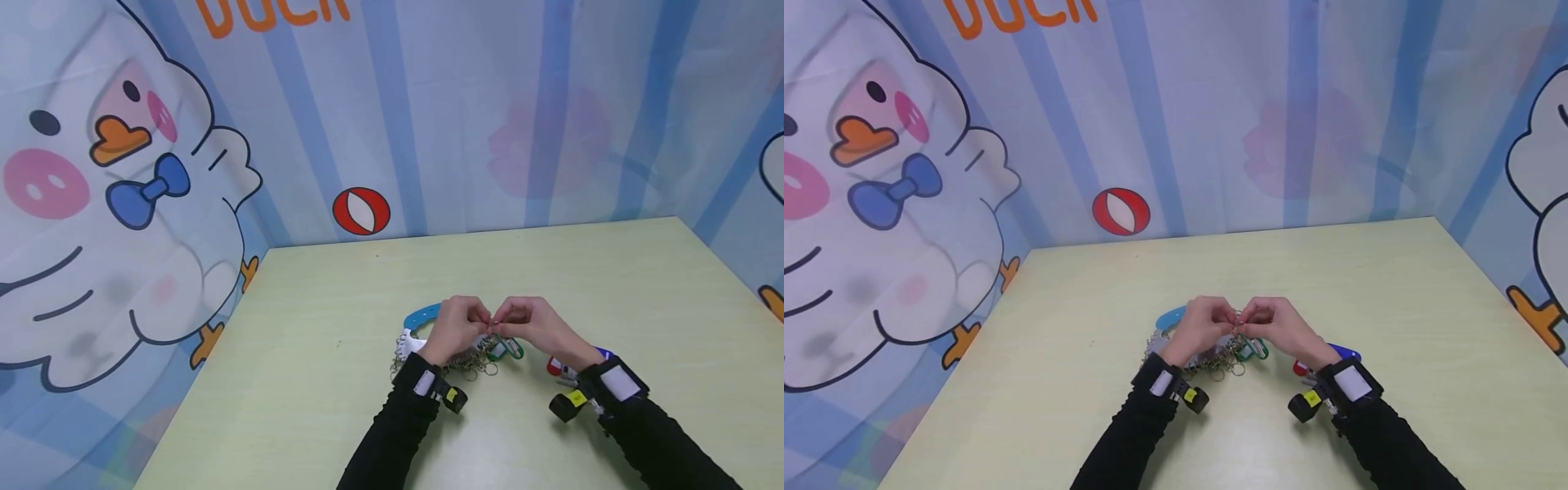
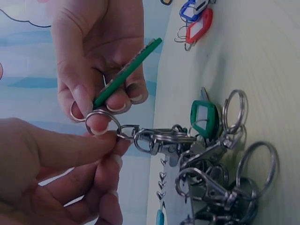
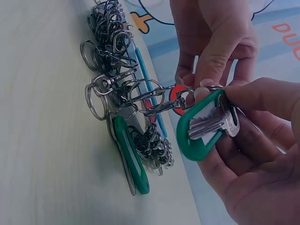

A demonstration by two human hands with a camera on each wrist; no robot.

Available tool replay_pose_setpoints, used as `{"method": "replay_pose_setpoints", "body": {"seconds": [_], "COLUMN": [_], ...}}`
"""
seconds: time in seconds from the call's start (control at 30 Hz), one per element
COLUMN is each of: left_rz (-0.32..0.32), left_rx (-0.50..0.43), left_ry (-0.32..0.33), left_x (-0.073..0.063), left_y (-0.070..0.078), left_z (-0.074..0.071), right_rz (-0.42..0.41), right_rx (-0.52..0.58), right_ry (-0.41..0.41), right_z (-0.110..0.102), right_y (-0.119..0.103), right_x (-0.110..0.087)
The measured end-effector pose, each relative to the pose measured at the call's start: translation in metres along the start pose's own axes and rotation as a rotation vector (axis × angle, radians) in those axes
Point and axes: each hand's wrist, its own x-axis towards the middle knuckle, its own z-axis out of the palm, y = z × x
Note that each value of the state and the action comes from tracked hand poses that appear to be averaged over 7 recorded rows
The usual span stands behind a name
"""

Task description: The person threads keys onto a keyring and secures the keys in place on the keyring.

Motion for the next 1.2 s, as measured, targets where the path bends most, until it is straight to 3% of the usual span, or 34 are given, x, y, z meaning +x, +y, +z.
{"method": "replay_pose_setpoints", "body": {"seconds": [0.2,0.33,0.6,0.73,1.03,1.2], "left_rz": [0.048,0.071,-0.008,-0.017,0.113,0.097], "left_rx": [0.018,0.018,0.0,-0.033,0.038,0.028], "left_ry": [-0.034,-0.012,0.016,0.019,-0.022,-0.011], "left_x": [-0.0001,-0.0001,-0.0004,-0.0006,-0.0003,-0.0005], "left_y": [0.0006,0.0001,-0.001,-0.0032,-0.0042,-0.0042], "left_z": [-0.0012,-0.0012,0.0017,0.0009,0.0001,0.0005], "right_rz": [0.019,0.025,0.007,-0.022,0.042,0.043], "right_rx": [-0.003,0.009,0.014,0.003,0.001,0.009], "right_ry": [0.015,0.02,-0.023,-0.032,0.014,0.002], "right_z": [-0.0005,-0.0011,0.0003,0.001,-0.0007,-0.0011], "right_y": [-0.0014,-0.0025,-0.0024,-0.0031,-0.0045,-0.0043], "right_x": [-0.0004,-0.0009,-0.0009,0.0,-0.0018,-0.002]}}
